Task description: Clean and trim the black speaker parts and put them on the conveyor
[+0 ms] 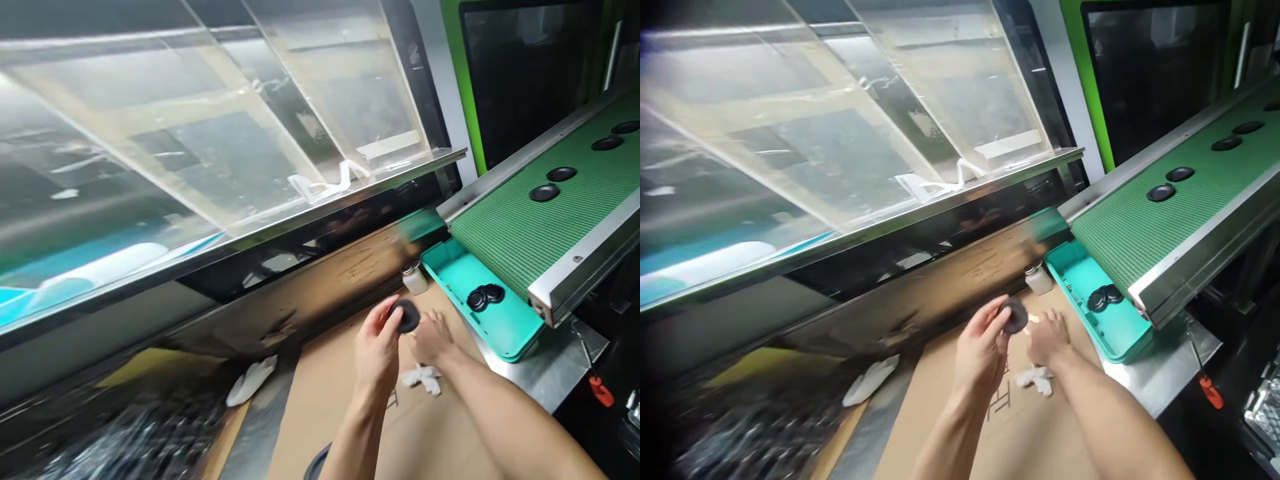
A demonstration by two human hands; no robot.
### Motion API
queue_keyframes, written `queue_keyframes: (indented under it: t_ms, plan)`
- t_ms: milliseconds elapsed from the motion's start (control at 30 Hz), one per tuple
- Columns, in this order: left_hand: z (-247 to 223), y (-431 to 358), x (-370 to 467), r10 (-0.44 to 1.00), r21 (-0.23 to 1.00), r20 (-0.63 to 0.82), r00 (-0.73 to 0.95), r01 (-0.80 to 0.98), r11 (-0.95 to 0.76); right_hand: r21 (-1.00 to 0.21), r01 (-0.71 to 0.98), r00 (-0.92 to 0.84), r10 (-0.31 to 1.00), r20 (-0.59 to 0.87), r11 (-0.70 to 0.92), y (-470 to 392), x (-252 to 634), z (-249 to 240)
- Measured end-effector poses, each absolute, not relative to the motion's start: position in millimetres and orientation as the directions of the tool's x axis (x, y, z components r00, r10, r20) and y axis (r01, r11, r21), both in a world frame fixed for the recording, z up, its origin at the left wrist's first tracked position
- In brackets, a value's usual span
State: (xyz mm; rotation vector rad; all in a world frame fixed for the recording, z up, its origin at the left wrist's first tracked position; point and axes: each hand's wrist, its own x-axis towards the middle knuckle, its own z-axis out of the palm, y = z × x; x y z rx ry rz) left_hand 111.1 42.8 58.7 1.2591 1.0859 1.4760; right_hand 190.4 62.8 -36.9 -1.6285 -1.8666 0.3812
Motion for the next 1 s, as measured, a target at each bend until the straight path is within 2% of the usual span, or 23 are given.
queue_keyframes:
  t_ms: [67, 167, 300, 433, 500, 567, 700, 800, 933, 1000]
  plan:
    - [15, 40, 62, 0.966, 0.977, 0.011, -0.258, -0.203, -0.065, -0.564, 0.799, -0.017, 0.946, 0.323, 0.207, 64, 190, -34]
    - [-32, 42, 27, 0.927, 0.928, -0.155, -0.341, -0.372, 0.018, -0.582, 0.748, 0.016, 0.868, 0.496, 0.318, 61, 183, -27]
    - [-39, 44, 23, 0.974, 0.791, -0.146, -0.171, -0.612, 0.011, -0.529, 0.646, -0.118, 0.756, 0.643, 0.550, 37, 156, -21]
    - [-22, 38, 22, 0.978, 0.568, -0.206, 0.034, -0.810, 0.148, -0.388, 0.701, -0.269, 0.726, 0.633, 0.598, 16, 134, -25]
    - [-18, 35, 24, 0.974, 0.490, -0.190, 0.124, -0.848, 0.203, -0.304, 0.751, -0.296, 0.711, 0.638, 0.586, 17, 130, -27]
    - [-18, 34, 28, 0.972, 0.448, -0.188, 0.139, -0.869, 0.211, -0.236, 0.806, -0.276, 0.698, 0.660, 0.542, 25, 129, -28]
    - [-24, 40, 33, 0.959, 0.381, -0.254, 0.122, -0.899, 0.215, -0.201, 0.872, -0.208, 0.710, 0.673, 0.446, 36, 126, -31]
    - [-29, 43, 32, 0.957, 0.365, -0.232, 0.173, -0.897, 0.250, -0.145, 0.871, -0.294, 0.735, 0.611, 0.469, 32, 125, -31]
    - [-31, 45, 31, 0.962, 0.376, -0.203, 0.182, -0.893, 0.248, -0.165, 0.926, -0.191, 0.798, 0.571, 0.339, 29, 127, -27]
    - [-31, 46, 31, 0.958, 0.374, -0.221, 0.184, -0.891, 0.258, -0.126, 0.910, -0.271, 0.798, 0.538, 0.394, 29, 128, -25]
